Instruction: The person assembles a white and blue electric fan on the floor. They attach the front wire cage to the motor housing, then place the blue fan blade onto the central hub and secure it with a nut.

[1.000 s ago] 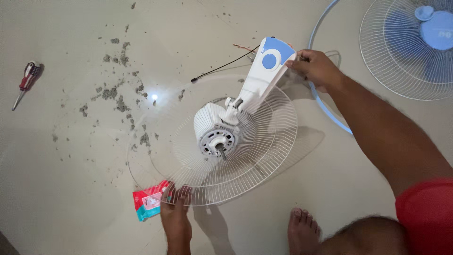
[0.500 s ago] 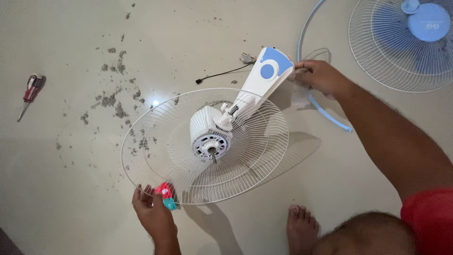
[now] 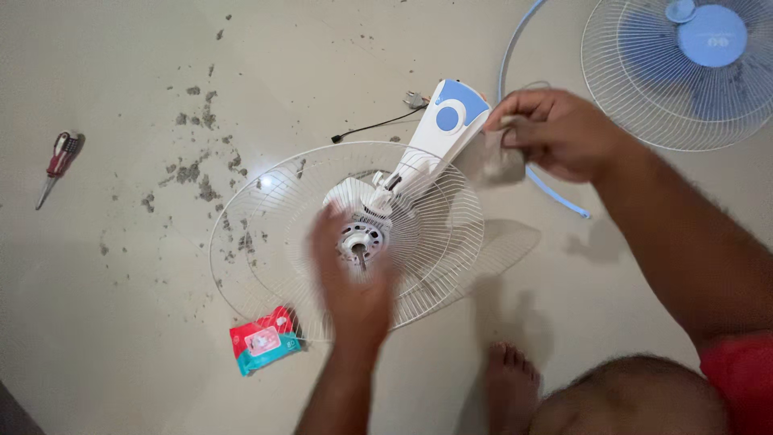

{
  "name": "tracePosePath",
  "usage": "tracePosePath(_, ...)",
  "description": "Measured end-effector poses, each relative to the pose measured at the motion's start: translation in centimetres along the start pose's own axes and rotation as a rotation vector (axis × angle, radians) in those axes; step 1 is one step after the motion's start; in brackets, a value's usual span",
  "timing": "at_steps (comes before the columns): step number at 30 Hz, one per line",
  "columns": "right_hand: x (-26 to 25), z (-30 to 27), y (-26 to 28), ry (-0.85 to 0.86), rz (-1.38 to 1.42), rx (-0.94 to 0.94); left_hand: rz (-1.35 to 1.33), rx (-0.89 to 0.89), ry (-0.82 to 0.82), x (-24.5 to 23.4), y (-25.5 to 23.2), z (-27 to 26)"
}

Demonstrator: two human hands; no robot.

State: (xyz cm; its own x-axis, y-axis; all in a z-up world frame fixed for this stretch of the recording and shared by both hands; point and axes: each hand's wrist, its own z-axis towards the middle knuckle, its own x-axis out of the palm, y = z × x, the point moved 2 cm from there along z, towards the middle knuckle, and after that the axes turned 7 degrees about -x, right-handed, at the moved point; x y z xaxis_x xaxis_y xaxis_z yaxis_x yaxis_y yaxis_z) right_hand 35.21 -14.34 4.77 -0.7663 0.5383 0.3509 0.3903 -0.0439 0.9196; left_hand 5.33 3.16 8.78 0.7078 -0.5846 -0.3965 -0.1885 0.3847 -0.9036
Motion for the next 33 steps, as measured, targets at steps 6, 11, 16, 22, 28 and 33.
tracePosePath(6, 3.4, -2.6, 0.3, -0.116, 0.063, -0.028, -0.124, -0.399, 0.501, 7.5, -3.6, 2.4)
tracePosePath(11, 3.6, -3.4, 1.5, -0.189, 0.021, -0.066, -0.405, -0.603, 0.553, 8.3, -1.9, 3.8)
tracePosePath(16, 5.2, -3.7, 2.1, -0.25, -0.005, -0.221, -0.564, -0.683, 0.521, 9.7, -3.0, 4.6)
tracePosePath(22, 7.2, -4.5, 2.9, 0.142, -0.494, -0.492, -0.723, -0.664, 0.469, 10.9, -2.8, 6.3)
tracePosePath(28, 2.2, 0.1, 1.7, -0.27, -1.18, -0.358, 0.371, 0.362, 0.071, 3.6, -3.8, 9.9)
tracePosePath(33, 0.4, 8.4, -4.6, 0.169, -1.611, -0.702, 0.803, 0.322, 0.222, -0.1, -2.9, 13.6)
